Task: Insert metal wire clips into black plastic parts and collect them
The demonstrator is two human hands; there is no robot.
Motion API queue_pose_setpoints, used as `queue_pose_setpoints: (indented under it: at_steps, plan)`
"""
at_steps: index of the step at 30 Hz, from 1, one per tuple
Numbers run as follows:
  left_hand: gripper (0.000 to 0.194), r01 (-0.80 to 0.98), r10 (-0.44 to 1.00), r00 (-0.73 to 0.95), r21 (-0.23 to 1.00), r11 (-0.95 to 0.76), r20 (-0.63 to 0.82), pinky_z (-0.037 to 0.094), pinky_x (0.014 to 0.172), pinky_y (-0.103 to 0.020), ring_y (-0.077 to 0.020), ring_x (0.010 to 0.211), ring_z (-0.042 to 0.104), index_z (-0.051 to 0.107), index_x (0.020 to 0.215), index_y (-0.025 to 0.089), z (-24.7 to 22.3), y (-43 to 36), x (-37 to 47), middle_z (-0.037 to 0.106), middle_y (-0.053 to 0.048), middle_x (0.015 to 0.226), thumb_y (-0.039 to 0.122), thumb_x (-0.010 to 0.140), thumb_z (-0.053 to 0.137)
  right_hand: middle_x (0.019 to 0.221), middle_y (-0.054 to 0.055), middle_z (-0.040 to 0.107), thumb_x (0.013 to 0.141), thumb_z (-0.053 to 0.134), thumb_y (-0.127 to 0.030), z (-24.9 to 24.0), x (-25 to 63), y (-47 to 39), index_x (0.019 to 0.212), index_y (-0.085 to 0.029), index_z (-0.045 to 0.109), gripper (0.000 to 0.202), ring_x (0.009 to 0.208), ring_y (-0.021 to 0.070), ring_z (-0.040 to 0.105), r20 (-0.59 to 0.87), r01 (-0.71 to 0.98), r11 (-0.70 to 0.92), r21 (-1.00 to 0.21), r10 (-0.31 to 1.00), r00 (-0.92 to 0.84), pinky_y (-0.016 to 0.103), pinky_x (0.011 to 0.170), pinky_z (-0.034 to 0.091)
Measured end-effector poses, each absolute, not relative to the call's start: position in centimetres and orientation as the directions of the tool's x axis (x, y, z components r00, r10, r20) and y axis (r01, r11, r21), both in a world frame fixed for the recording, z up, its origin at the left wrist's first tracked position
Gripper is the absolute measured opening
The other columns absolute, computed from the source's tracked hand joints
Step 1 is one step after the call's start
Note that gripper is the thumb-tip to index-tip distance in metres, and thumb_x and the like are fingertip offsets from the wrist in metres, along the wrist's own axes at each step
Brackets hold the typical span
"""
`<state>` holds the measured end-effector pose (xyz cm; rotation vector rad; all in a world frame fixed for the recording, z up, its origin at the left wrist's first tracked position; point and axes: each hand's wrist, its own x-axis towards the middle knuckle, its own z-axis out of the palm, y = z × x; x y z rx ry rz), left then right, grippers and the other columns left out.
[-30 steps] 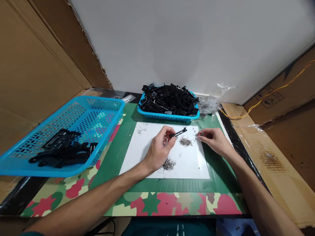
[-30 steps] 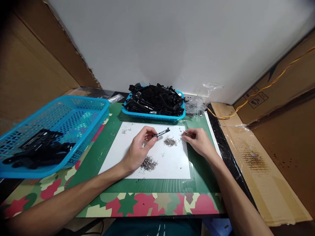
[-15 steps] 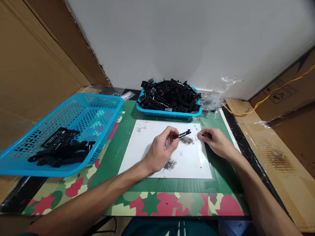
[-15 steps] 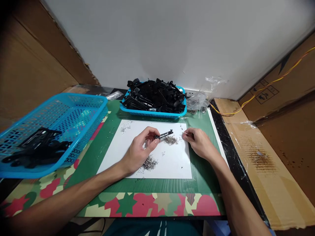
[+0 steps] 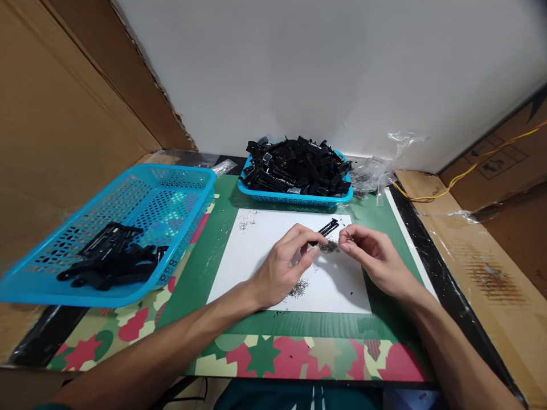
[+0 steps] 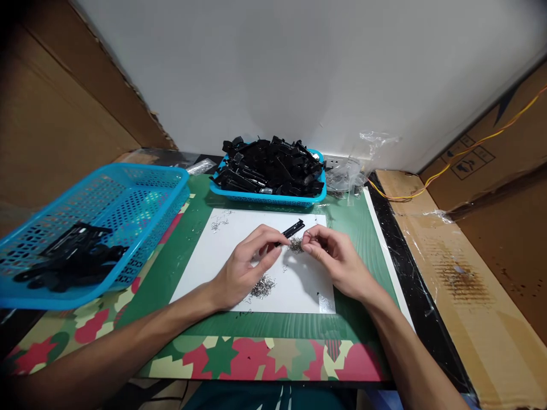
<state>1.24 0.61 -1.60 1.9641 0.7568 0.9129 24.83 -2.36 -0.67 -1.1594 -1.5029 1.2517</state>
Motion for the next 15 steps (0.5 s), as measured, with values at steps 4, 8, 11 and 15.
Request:
queue_pose_setpoints:
  at_steps: [4,8,11,15]
  plan:
    - [0.023,0.095,0.717,0.590,0.849,-0.519,0.372,0.048,0.080,-0.029,-0.0153,0.088,0.055,0.066,0.117,0.021,-2.0,0.5,1.1,0.060,-0.005,0.109,0.036,0.101,0.069,0.089,0.000,0.058,0.100,0.069,-0.037,-0.6,23.0,-3.1,0.093,-0.022,0.066,0.017,0.081,0.0149,0.050,0.060,0.001,0.062,-0.998,0.970,-0.235,0.026,0.073,0.041]
    - [0.014,0.085,0.736,0.520,0.831,-0.550,0.433,0.048,0.075,-0.026,-0.0142,0.086,0.055,0.067,0.105,0.019,-2.3,0.4,1.2,0.058,-0.004,0.102,0.031,0.100,0.071,0.087,-0.001,0.059,0.099,0.071,-0.037,-1.0,21.5,-3.4,0.092,-0.022,0.067,0.017,0.077,0.0135,0.050,0.058,-0.090,0.039,-0.995,0.976,-0.209,0.025,0.071,0.042]
    - [0.007,0.078,0.732,0.498,0.817,-0.572,0.465,0.047,0.073,-0.025,-0.0137,0.086,0.055,0.067,0.103,0.019,-2.1,0.3,1.2,0.059,-0.003,0.099,0.026,0.103,0.066,0.086,-0.001,0.059,0.097,0.073,-0.037,-1.2,20.8,-3.5,0.091,-0.022,0.068,0.017,0.075,0.0133,0.050,0.057,-0.141,0.031,-0.990,0.981,-0.185,0.025,0.069,0.043]
    - [0.007,0.067,0.724,0.497,0.811,-0.581,0.478,0.046,0.073,-0.025,-0.0147,0.089,0.055,0.066,0.103,0.018,-1.9,0.2,1.2,0.059,-0.004,0.097,0.025,0.104,0.063,0.084,-0.001,0.059,0.097,0.072,-0.036,-1.3,20.6,-3.6,0.092,-0.023,0.068,0.015,0.075,0.0139,0.050,0.086,-0.103,0.068,-0.992,0.980,-0.182,0.026,0.067,0.043]
